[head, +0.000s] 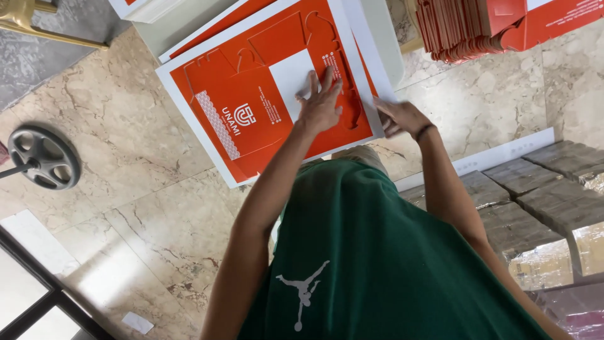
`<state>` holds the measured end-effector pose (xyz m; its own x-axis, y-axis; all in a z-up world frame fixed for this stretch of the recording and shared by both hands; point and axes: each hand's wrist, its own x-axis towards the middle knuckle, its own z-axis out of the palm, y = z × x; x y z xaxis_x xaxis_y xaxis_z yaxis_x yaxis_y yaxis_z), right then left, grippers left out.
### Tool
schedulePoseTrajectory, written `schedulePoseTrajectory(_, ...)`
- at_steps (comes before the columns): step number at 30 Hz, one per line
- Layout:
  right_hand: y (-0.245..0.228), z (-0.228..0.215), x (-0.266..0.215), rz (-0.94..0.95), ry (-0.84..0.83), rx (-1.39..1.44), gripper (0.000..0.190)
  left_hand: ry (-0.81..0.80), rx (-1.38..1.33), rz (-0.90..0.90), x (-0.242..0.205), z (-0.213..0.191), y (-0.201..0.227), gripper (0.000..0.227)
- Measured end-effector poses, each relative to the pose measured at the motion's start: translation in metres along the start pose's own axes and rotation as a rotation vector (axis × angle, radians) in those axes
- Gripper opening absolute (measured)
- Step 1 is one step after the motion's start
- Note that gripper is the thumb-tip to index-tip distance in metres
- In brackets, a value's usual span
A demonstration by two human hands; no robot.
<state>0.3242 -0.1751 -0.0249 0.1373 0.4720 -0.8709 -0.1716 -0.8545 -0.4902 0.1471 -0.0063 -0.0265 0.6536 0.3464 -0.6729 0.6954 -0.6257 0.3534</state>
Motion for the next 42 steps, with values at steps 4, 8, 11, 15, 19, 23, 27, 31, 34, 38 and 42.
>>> schedulePoseTrajectory(4,0.075,0.042,-0.008,0.075,-0.123,0.443,0.081,-0.023,0.103,0.104,-0.014,-0.001,-0.016,0.079)
schedulePoseTrajectory(8,0.020,0.111,-0.033,-0.045,0.132,0.375,0.063,-0.034,0.200,0.111,-0.020,0.005,-0.003,0.118)
schedulePoseTrajectory(11,0.060,0.091,-0.012,-0.239,0.159,0.249,0.060,-0.135,0.147,0.135,-0.018,0.009,0.002,0.126)
schedulePoseTrajectory(15,0.068,0.089,-0.039,-0.150,0.247,0.521,0.056,-0.145,0.171,0.132,-0.024,0.021,0.036,0.124)
schedulePoseTrajectory(19,0.100,0.086,-0.010,-0.150,0.273,0.409,0.059,-0.119,0.288,-0.007,-0.017,0.029,0.049,0.114)
schedulePoseTrajectory(23,0.113,0.094,-0.001,-0.317,0.263,0.540,0.036,-0.186,0.140,-0.027,-0.020,0.021,0.042,0.117)
schedulePoseTrajectory(27,0.100,0.109,-0.013,-0.105,0.281,0.807,0.050,-0.232,0.274,0.019,-0.022,0.018,0.038,0.124)
schedulePoseTrajectory(31,0.087,0.134,-0.011,0.042,0.336,0.688,0.043,-0.166,0.284,0.008,-0.020,0.026,0.036,0.129)
schedulePoseTrajectory(34,0.077,0.151,-0.004,0.135,0.498,0.842,0.033,-0.156,0.294,0.007,-0.023,0.028,0.032,0.127)
schedulePoseTrajectory(38,0.049,0.162,-0.005,0.194,0.727,0.704,0.026,-0.105,0.322,0.007,-0.029,0.023,0.035,0.116)
schedulePoseTrajectory(42,0.039,0.172,-0.038,0.019,0.723,0.421,0.021,-0.169,0.342,-0.011,-0.032,0.021,0.030,0.127)
